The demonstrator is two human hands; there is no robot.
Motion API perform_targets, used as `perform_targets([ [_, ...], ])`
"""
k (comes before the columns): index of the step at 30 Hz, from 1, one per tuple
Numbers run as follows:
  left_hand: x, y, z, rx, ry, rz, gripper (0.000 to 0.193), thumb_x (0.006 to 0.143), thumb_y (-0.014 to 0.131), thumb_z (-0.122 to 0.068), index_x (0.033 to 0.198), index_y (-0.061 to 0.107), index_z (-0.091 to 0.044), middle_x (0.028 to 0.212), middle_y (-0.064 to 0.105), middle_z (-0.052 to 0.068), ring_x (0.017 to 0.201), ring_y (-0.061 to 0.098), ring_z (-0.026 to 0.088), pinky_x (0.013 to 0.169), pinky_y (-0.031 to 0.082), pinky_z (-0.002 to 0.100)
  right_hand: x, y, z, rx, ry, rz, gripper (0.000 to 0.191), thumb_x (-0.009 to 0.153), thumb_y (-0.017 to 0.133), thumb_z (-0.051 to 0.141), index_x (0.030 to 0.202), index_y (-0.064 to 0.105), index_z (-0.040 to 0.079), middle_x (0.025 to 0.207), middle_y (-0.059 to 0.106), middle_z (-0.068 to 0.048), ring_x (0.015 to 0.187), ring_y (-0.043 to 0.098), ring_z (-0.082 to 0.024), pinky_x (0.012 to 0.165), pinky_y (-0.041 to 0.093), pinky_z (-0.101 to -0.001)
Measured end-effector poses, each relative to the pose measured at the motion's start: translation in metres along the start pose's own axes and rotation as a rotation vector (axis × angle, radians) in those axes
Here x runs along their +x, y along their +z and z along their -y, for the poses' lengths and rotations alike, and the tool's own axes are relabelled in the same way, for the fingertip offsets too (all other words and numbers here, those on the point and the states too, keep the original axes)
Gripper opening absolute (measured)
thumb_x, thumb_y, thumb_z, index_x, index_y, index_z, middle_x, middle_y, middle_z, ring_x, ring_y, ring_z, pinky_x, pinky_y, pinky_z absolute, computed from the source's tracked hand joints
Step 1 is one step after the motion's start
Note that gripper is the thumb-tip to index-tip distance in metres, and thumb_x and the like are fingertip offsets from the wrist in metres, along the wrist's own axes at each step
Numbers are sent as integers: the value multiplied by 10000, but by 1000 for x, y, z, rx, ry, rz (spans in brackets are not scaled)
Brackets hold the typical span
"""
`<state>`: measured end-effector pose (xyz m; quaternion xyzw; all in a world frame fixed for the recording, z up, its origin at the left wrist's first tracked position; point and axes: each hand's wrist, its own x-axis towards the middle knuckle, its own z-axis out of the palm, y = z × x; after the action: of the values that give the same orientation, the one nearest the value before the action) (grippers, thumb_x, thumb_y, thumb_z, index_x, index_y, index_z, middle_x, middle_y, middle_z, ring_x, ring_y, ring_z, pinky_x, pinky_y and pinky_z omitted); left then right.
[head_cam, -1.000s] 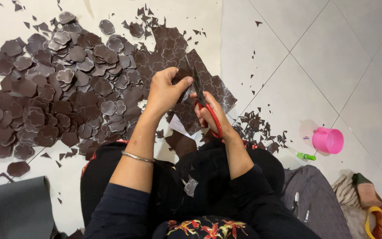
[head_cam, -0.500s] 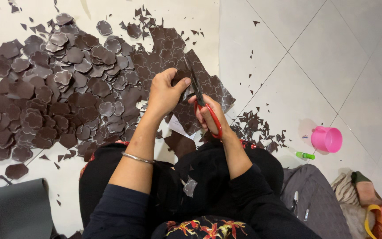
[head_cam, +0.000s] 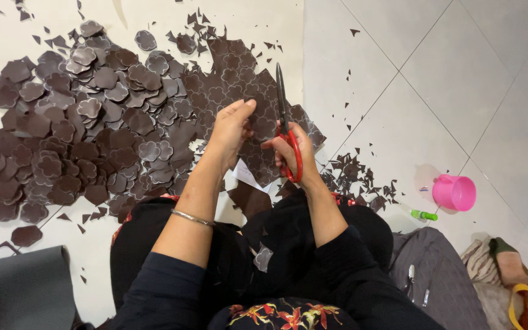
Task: The person sits on the floor and uses red-handled scissors to cut flower-shaped pieces from a sheet of brown patterned material. The cut pieces are placed in a growing pile on the left, while scraps accumulate on the right.
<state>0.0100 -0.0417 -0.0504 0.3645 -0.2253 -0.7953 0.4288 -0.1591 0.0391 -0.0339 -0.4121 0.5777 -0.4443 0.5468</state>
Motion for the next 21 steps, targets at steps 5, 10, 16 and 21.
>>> perform_targets([
  [5,-4,5,-3,0,-50,63,110,954,640,-87,1043,700,-58,865,708,-8,683,632,79,630,551,240,-1,0,3,54,-115,-130,423,933,716,100,1318,567,10,872,676,-23,595,571,-44,536,508,-196],
  [10,-12,12,-14,151,-121,65,214,894,637,9,1100,679,-31,872,718,48,693,695,127,638,609,265,-1,-8,9,111,-249,-206,459,961,701,55,1392,555,-5,820,596,7,609,567,-48,543,488,-191],
  [16,-14,14,-14,198,-133,82,204,917,646,-36,1118,680,-27,862,711,68,670,690,136,601,594,255,-5,-13,16,127,-301,-228,464,976,677,107,1397,512,5,832,649,-7,596,571,-49,528,492,-189],
  [21,-4,3,-16,61,66,-56,178,961,670,-60,1126,684,4,904,724,77,715,689,136,619,599,249,-2,-14,19,27,-172,-139,539,996,679,309,1406,531,-9,754,625,-3,522,519,-47,440,419,-183],
])
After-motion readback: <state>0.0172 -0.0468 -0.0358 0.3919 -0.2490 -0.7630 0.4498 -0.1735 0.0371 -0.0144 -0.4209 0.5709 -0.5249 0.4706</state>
